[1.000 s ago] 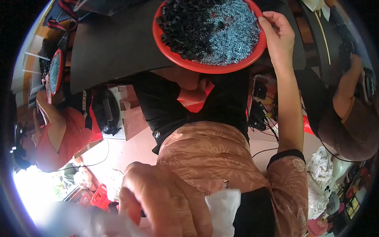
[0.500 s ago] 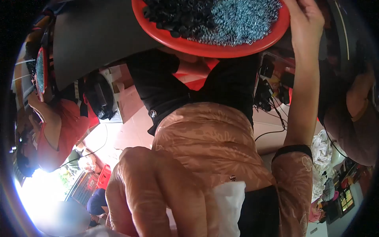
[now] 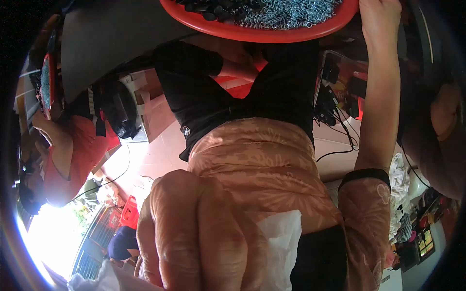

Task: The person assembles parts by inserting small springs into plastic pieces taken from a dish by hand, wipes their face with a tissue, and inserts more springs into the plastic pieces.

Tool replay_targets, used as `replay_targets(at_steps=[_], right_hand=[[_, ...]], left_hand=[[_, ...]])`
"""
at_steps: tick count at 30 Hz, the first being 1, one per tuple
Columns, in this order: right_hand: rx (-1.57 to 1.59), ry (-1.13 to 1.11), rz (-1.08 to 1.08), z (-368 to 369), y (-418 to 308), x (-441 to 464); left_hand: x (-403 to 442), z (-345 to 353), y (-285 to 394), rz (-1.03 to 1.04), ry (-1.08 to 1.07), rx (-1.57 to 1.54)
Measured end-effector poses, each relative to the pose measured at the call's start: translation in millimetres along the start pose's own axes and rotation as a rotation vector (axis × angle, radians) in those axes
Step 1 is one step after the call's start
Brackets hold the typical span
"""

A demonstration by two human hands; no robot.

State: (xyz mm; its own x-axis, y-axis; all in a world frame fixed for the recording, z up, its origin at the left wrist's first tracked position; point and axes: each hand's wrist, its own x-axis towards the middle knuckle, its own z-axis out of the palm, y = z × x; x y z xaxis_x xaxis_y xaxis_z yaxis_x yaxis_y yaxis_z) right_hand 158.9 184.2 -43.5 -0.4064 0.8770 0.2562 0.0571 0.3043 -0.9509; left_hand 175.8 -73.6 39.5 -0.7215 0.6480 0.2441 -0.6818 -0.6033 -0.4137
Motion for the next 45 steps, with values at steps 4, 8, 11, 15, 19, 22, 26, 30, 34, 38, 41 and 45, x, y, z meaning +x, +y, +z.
replay_targets(at_steps=[4, 8, 11, 15, 19, 22, 26, 30, 34, 38, 41, 45], right_hand=[[-0.048, -0.01, -0.01, -5, 1, 2], [-0.043, -0.023, 0.027, -9, 5, 6], [-0.02, -0.038, 0.036, -9, 2, 4], [-0.049, -0.035, -0.024, -15, 8, 6], [-0.076, -0.031, -0.019, -14, 7, 5], [-0.082, -0.032, -0.016, -10, 5, 4], [-0.096, -0.013, -0.023, -10, 8, 7], [-0.048, -0.031, 0.003, -10, 5, 5], [-0.033, -0.035, -0.019, -8, 7, 4], [-0.058, -0.02, -0.004, -12, 8, 5], [-0.044, -0.002, 0.032, -5, -1, 0], [-0.025, -0.018, -0.001, -5, 2, 0]], left_hand=[[-3, -11, -18, -0.037, -0.119, -0.073], [8, 1, 17, -0.444, -0.024, 0.166], [17, 4, 39, -0.677, 0.028, 0.311], [16, 0, 37, -0.661, 0.017, 0.312], [21, -2, 38, -0.774, 0.011, 0.256], [30, -6, 36, -0.88, -0.072, 0.21], [29, -8, 33, -0.798, -0.142, 0.223], [38, -19, 39, -0.744, -0.224, 0.256], [41, -22, 40, -0.702, -0.232, 0.207], [15, -10, 20, -0.529, -0.01, -0.126], [20, -11, 28, -0.56, -0.022, 0.029], [28, -17, 38, -0.622, -0.082, 0.171]])
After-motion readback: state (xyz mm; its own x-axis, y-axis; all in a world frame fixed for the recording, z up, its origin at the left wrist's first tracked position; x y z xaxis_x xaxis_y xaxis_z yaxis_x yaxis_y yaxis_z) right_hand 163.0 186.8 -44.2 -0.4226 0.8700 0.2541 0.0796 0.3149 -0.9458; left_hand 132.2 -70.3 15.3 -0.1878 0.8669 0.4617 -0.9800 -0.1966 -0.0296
